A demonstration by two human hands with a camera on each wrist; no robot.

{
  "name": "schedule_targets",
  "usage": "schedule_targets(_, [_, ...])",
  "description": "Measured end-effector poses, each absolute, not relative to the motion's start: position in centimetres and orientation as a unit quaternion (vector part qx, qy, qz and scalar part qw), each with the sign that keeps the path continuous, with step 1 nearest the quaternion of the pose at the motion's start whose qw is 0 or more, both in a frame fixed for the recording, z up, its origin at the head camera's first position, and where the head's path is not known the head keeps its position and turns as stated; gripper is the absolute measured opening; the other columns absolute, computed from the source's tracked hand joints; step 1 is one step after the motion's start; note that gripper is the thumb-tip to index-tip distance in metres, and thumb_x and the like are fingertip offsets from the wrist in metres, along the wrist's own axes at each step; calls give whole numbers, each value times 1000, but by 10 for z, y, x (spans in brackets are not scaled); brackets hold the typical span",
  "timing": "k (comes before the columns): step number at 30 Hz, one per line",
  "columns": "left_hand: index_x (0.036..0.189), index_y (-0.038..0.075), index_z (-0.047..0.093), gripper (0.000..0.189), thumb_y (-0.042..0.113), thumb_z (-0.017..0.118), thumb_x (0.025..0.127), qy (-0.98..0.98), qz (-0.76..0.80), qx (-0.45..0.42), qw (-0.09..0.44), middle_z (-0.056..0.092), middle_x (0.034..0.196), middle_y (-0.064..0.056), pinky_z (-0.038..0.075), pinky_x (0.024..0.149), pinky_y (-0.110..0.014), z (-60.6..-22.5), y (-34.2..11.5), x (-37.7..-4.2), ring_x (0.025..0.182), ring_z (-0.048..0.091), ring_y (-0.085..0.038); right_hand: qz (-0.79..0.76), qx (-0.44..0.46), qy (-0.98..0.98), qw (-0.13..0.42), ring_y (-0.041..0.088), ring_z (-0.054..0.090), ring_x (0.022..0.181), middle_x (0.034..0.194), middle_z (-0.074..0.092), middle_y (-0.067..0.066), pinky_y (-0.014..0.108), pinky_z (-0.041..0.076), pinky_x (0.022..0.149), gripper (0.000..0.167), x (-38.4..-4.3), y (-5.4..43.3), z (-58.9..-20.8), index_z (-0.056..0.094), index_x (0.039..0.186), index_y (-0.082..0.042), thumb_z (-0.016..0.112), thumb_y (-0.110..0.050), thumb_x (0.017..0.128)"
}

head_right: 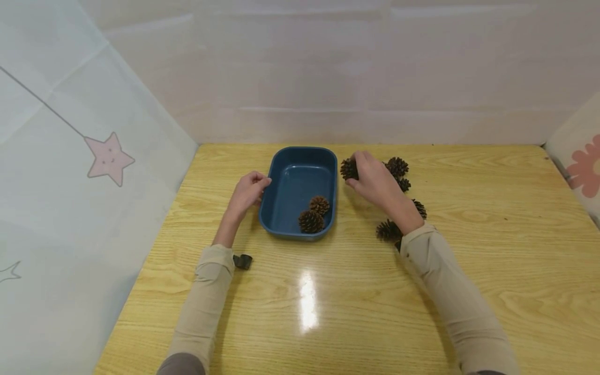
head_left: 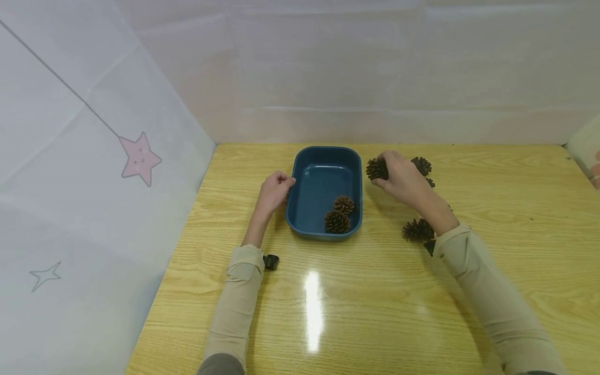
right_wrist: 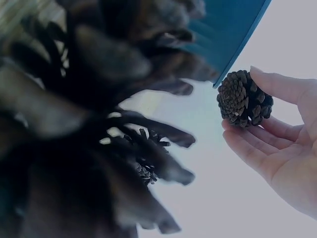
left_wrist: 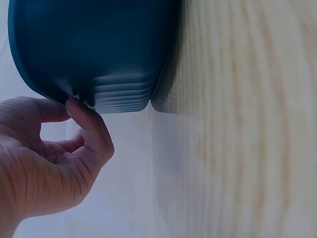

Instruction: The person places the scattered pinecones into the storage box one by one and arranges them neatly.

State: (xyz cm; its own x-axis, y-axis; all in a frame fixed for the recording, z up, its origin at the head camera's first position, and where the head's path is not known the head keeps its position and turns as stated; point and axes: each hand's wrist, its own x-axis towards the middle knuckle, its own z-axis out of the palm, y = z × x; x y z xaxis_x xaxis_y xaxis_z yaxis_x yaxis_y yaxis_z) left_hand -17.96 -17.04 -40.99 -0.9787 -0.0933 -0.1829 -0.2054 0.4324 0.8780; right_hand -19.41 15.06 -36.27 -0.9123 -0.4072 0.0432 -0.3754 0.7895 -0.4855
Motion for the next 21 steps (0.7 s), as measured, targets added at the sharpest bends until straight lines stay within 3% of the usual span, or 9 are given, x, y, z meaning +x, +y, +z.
schedule_targets(8, [113, 0, 65, 27, 26, 60, 105, 846, 523, -89, 54, 57, 89, -7, 56, 77, -51, -410, -170, -180, 74, 54, -20, -255, -208, 944, 24, 48, 60, 110, 135, 52, 33, 58, 51, 92, 53, -194, 150, -363, 48, 136, 11, 75, -13, 97])
schedule_targets(15, [113, 1, 66, 27, 26, 61, 105, 845, 524, -91, 56, 58, 88, -7, 56, 74, -49, -410, -169, -180, 73, 54, -21, -257, -208, 944, -14, 38, 63, 83, 124, 58, 30, 53, 53, 78, 53, -192, 149, -364, 49, 134, 10, 77, -14, 95])
schedule_targets(21, [112, 1, 65, 27, 26, 60, 105, 846, 523, -90, 54, 57, 88, -7, 56, 73, -48, -411, -170, -180, 73, 54, -21, -268, -199, 942, -29, 37, 63, 82, 125, 58, 31, 52, 53, 77, 56, -192, 148, -363, 48, 136, 11, 78, -13, 95])
